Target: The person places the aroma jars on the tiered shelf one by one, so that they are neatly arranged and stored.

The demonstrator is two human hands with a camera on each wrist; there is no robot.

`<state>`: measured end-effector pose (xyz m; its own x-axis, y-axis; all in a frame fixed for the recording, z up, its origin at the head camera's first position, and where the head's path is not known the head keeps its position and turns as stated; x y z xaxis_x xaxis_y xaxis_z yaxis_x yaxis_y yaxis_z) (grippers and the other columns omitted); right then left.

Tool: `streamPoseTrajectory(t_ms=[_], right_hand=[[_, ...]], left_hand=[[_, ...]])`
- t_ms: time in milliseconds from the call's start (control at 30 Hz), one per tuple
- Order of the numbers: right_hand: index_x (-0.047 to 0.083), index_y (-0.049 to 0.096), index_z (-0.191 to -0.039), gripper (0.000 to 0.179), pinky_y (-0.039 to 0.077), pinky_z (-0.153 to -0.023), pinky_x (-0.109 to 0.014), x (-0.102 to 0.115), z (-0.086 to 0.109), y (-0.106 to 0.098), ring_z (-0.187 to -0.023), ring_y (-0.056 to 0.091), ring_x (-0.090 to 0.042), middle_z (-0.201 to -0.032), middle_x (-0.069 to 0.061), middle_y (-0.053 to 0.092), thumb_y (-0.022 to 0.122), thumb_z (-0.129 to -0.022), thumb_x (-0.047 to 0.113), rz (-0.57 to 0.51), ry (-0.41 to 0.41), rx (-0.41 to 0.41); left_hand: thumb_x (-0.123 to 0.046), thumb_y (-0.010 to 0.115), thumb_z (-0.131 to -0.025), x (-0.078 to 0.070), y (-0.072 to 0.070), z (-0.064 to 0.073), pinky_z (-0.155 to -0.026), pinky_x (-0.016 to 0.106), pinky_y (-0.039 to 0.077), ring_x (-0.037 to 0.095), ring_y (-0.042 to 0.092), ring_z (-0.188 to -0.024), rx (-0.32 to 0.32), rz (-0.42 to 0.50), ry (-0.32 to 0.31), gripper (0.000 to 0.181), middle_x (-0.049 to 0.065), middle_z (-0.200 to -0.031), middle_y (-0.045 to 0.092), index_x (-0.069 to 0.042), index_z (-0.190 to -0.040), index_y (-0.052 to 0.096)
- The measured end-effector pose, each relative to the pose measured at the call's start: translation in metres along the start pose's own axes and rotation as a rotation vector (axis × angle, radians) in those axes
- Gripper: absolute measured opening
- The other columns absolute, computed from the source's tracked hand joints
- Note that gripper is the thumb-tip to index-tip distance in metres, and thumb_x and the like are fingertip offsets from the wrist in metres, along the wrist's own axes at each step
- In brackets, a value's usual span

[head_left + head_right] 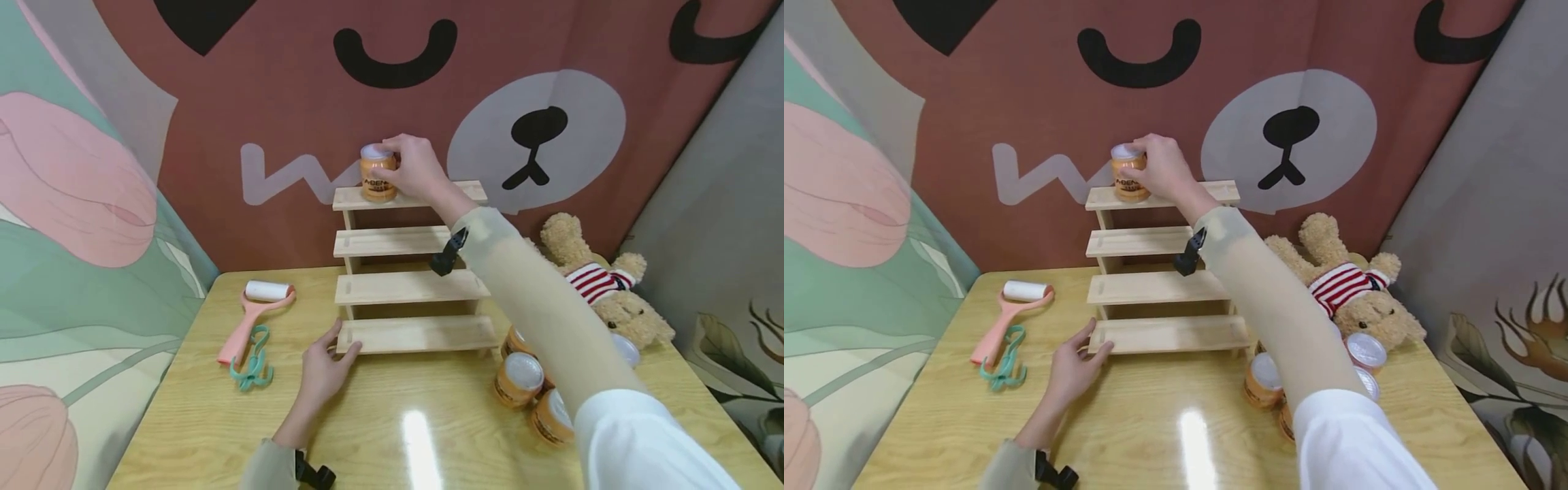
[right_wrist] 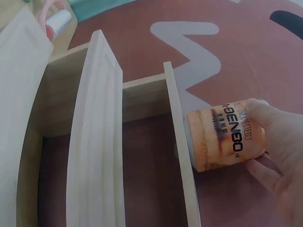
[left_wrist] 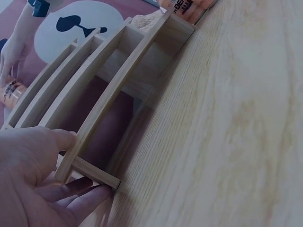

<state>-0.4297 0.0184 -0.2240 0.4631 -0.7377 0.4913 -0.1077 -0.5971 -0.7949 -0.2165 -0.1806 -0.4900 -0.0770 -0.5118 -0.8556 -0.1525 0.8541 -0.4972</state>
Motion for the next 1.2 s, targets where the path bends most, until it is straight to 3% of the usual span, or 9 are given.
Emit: streamPoseTrajectory(t_ms=[233,367,567,700,800,900,1000,1200], right_hand=[[0.022,0.059,-0.154,0.061,0.048,-0.122,-0.034,-0.018,0.007,-0.024,-0.154,0.047,-0.017,-0.164,0.004,0.051,0.076,-0.099,0.043,-0.02,-0.053,-0.069],[0.019,0.059,-0.153,0.06,0.054,-0.116,-0.04,-0.023,0.017,-0.043,-0.148,0.054,-0.02,-0.162,0.0,0.054,0.076,-0.1,0.039,-0.049,-0.115,-0.069],[0.022,0.063,-0.15,0.053,0.06,-0.106,-0.046,-0.045,0.05,-0.075,-0.131,0.068,-0.028,-0.154,-0.007,0.063,0.072,-0.102,0.041,0.004,-0.115,-0.012],[0.019,0.069,-0.144,0.046,0.062,-0.101,-0.049,-0.072,0.078,-0.095,-0.127,0.071,-0.032,-0.142,-0.012,0.071,0.074,-0.101,0.037,0.027,-0.164,-0.04],[0.017,0.073,-0.139,0.042,0.065,-0.094,-0.041,-0.092,0.098,-0.108,-0.115,0.076,-0.032,-0.132,-0.014,0.076,0.076,-0.1,0.031,0.075,-0.213,-0.091],[0.016,0.076,-0.135,0.038,0.062,-0.085,-0.018,-0.108,0.116,-0.116,-0.103,0.079,-0.031,-0.124,-0.013,0.08,0.078,-0.099,0.026,0.142,-0.232,-0.127],[0.016,0.077,-0.133,0.036,0.052,-0.077,-0.001,-0.117,0.133,-0.121,-0.094,0.081,-0.03,-0.119,-0.012,0.081,0.079,-0.097,0.024,0.178,-0.227,-0.125],[0.015,0.078,-0.131,0.037,0.05,-0.068,-0.001,-0.124,0.159,-0.128,-0.087,0.082,-0.031,-0.117,-0.015,0.081,0.083,-0.095,0.02,0.17,-0.229,-0.089]], left_hand=[[-0.024,0.078,-0.1,-0.003,0.01,-0.009,-0.107,0.052,0.057,0.043,0.061,-0.137,0.008,0.031,0.033,0.067,0.021,-0.159,0.052,0.006,-0.153,0.05],[-0.023,0.079,-0.099,-0.003,0.012,-0.011,-0.107,0.052,0.057,0.042,0.062,-0.136,0.005,0.036,0.022,0.067,0.021,-0.159,0.052,0.005,-0.153,0.051],[-0.022,0.078,-0.099,-0.001,0.012,-0.007,-0.108,0.053,0.057,0.042,0.063,-0.135,-0.007,0.05,-0.005,0.067,0.021,-0.159,0.053,0.005,-0.153,0.05],[-0.022,0.079,-0.099,0.0,0.012,-0.005,-0.108,0.052,0.057,0.043,0.062,-0.136,-0.017,0.049,-0.009,0.066,0.021,-0.159,0.053,0.005,-0.153,0.051],[-0.022,0.078,-0.099,-0.001,0.013,-0.007,-0.108,0.053,0.056,0.043,0.06,-0.138,-0.024,0.049,0.001,0.066,0.021,-0.16,0.052,0.005,-0.153,0.051],[-0.023,0.079,-0.099,-0.001,0.015,-0.008,-0.108,0.052,0.056,0.043,0.06,-0.138,-0.013,0.053,0.007,0.067,0.02,-0.161,0.051,0.005,-0.153,0.051],[-0.023,0.079,-0.099,-0.001,0.017,-0.009,-0.108,0.052,0.057,0.042,0.061,-0.137,-0.007,0.052,0.006,0.067,0.019,-0.161,0.051,0.005,-0.153,0.051],[-0.023,0.079,-0.098,-0.001,0.019,-0.009,-0.109,0.052,0.057,0.041,0.061,-0.137,-0.018,0.068,-0.013,0.067,0.018,-0.161,0.052,0.003,-0.154,0.051]])
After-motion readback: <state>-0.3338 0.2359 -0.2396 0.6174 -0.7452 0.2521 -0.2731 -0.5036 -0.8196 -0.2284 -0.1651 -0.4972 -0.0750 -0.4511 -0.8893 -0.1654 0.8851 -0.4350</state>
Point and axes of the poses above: each hand's wrist, its own z-axis away from the middle knuckle, its own y-axis out of the palm, x = y × z, the point moved 6 cm from there along -z, towards the middle knuckle
